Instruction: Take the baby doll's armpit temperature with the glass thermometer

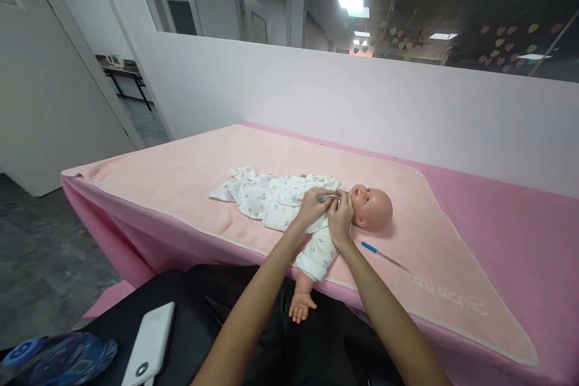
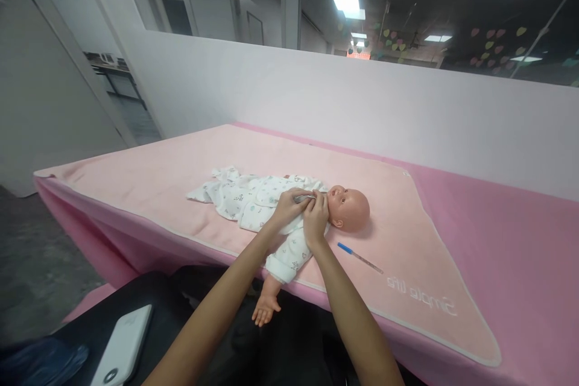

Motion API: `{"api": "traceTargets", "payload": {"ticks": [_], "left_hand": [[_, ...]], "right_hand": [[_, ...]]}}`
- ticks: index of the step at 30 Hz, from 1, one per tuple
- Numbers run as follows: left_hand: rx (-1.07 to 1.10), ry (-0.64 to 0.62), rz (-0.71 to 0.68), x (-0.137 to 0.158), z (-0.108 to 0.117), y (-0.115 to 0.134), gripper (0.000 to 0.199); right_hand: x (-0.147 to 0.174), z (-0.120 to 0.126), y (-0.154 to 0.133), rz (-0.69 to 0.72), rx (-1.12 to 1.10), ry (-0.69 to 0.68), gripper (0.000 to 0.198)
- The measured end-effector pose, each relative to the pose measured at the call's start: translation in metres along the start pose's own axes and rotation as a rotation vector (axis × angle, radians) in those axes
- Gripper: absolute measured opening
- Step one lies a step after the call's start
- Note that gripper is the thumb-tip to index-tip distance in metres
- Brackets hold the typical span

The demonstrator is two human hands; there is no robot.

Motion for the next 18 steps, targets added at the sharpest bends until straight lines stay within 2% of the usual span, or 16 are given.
{"api": "traceTargets", "payload": {"ticks": [8,18], "left_hand": [[-0.178,0.009,-0.087,0.0035,-0.0018,0.0027,0.019],[0.005,0.045,0.019,0.0026,0.0015,-0.0008,0.018]], "right_hand": [[-0.0003,0.0006,0.0003,0.001,-0.061,0.011,0.026],[0.001,-0.0007,0.0027,0.004,-0.055,0.022,0.026]]}}
Point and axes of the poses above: each hand's wrist, its own x-axis away from the middle knuckle, its own z-axis out of the back of the hand, y = z × x, the point moved 6 cm from there along -x, towards the middle knuckle, and after that the axes turned 12 degrees about x, right-handed, at the moved point
